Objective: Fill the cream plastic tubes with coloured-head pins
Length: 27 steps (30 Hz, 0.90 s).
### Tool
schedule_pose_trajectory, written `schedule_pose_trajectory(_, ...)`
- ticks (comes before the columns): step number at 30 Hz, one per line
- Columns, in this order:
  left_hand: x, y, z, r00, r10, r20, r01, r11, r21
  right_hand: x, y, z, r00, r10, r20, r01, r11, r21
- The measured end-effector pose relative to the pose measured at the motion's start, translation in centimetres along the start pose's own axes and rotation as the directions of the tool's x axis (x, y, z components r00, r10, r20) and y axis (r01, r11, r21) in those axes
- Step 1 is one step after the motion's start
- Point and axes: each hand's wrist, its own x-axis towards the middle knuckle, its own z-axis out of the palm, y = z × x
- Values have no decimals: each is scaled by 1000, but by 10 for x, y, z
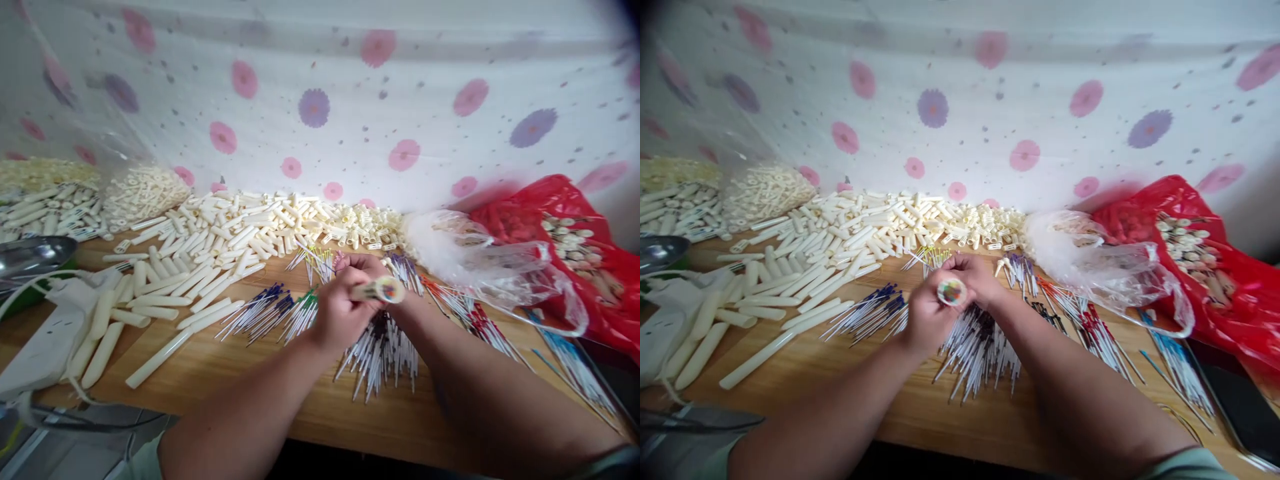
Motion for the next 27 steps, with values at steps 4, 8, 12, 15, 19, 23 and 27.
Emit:
schedule_pose_trajectory(4,11,-7,3,923,-324,-207,267,927,-263,-29,-12,-36,968,243,63,-247,871,425)
schedule_pose_trajectory(8,16,-8,10,886,-463,-3,411,788,-459,-51,-15,-47,926,361,111,-355,729,585)
schedule_pose_trajectory(12,18,-6,12,840,-542,29,481,719,-501,-62,-12,-50,974,227,-18,-193,867,459)
schedule_pose_trajectory(15,20,-7,12,806,-587,73,518,642,-565,-66,-10,-55,974,-147,-172,154,987,33)
schedule_pose_trajectory(19,20,-8,11,774,-618,139,564,572,-596,-69,-9,-55,817,-573,-71,501,764,-406)
schedule_pose_trajectory(23,17,-7,11,739,-635,225,621,512,-593,-74,-13,-50,734,-678,-34,565,638,-523)
schedule_pose_trajectory(27,12,-12,10,765,-565,310,637,592,-493,-81,-28,-53,689,-721,-77,562,597,-573)
